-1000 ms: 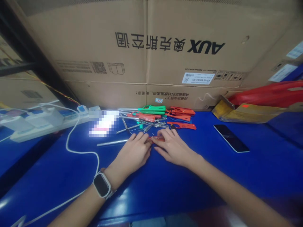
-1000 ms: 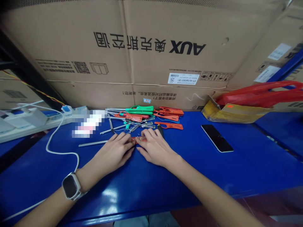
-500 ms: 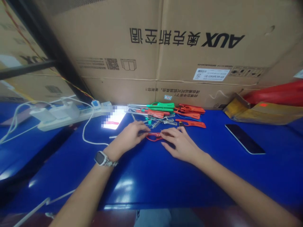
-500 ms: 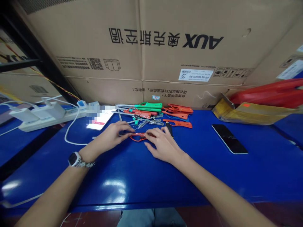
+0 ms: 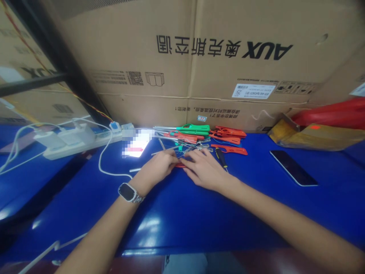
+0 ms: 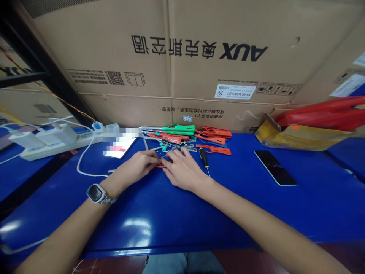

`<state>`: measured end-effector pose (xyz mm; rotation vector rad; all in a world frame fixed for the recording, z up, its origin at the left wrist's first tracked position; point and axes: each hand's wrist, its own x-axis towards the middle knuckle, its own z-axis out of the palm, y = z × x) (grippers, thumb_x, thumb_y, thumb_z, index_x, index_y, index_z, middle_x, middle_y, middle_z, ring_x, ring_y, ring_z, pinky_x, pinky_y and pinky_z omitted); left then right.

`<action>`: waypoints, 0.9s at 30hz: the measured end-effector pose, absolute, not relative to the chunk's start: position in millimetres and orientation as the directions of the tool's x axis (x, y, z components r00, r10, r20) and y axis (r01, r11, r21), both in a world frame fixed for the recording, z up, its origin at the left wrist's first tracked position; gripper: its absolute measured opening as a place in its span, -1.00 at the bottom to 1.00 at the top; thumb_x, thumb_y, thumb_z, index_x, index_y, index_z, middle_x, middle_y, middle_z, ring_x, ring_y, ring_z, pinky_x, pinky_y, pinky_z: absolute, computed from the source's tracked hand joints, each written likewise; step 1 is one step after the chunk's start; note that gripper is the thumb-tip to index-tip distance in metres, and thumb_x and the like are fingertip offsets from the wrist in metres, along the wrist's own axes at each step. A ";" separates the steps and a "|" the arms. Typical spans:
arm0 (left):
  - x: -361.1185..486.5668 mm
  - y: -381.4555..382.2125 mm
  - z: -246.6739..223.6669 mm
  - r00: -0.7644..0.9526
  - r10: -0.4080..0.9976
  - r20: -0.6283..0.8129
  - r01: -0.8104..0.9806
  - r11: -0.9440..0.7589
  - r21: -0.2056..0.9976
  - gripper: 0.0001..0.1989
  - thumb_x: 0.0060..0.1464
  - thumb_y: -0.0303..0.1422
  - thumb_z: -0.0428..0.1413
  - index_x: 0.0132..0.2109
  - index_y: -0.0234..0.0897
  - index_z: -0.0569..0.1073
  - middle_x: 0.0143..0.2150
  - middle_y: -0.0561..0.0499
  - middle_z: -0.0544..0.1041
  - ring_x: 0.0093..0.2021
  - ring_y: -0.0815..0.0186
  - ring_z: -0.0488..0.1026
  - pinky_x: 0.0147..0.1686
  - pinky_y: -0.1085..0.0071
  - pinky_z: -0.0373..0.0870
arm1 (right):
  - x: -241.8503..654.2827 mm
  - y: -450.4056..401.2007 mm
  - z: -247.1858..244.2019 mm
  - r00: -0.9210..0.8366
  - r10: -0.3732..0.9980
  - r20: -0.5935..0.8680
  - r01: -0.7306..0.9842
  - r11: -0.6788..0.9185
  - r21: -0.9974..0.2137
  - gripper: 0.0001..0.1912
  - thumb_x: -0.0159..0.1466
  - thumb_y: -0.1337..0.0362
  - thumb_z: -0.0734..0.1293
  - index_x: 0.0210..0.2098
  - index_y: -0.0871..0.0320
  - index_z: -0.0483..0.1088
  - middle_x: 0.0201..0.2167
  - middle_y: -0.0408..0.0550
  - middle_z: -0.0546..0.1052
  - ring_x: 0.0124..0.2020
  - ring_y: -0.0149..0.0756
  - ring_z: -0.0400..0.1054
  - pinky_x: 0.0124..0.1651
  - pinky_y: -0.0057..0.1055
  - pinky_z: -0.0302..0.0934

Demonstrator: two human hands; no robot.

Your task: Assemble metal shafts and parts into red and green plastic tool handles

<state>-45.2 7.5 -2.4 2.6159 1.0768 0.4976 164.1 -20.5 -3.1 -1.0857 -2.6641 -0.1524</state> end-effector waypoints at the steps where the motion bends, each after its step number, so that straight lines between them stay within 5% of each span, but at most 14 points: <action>1: -44.8 6.3 -2.0 0.661 0.721 0.207 0.632 -0.684 0.365 -0.70 0.20 -0.58 0.02 -0.19 -0.25 0.64 -0.22 -0.08 0.54 -0.24 0.27 0.52 -0.17 0.35 0.44 | 161.8 -19.7 -4.5 -0.694 0.672 0.261 0.698 0.716 0.011 -0.64 0.45 0.21 0.16 0.07 0.22 0.46 -0.06 0.17 0.49 -0.01 -0.04 0.30 0.01 -0.10 0.07; 8: -50.2 2.7 -1.3 0.633 0.757 0.162 0.668 -0.639 0.381 -0.84 0.14 -0.38 0.17 -0.16 -0.23 0.63 -0.17 -0.07 0.54 -0.18 0.21 0.51 -0.11 0.31 0.44 | 165.0 -21.2 -23.4 -0.607 0.734 0.304 0.748 0.657 -0.095 -0.67 0.44 0.16 0.22 0.05 0.14 0.50 -0.06 0.11 0.51 -0.03 -0.09 0.29 -0.10 -0.20 0.12; 18: -51.9 2.3 -2.3 0.656 0.739 0.154 0.689 -0.670 0.278 -0.80 0.24 -0.41 0.09 -0.27 -0.23 0.63 -0.20 -0.07 0.51 -0.21 0.24 0.51 -0.16 0.33 0.41 | 170.9 -26.4 -22.9 -0.579 0.758 0.300 0.710 0.650 -0.272 -0.63 0.47 0.21 0.14 0.14 0.15 0.43 0.06 0.13 0.46 0.11 -0.09 0.25 0.11 -0.06 0.18; 27: -47.0 -7.7 10.6 0.601 0.788 0.131 0.756 -0.614 0.227 -0.63 0.07 -0.48 0.08 0.01 -0.18 0.60 -0.07 -0.09 0.54 -0.12 0.13 0.52 -0.08 0.21 0.44 | 176.7 -27.2 -25.2 -0.531 0.778 0.335 0.677 0.628 -0.384 -0.64 0.44 0.29 0.16 0.16 0.17 0.39 0.11 0.11 0.45 0.14 -0.14 0.27 0.17 -0.08 0.18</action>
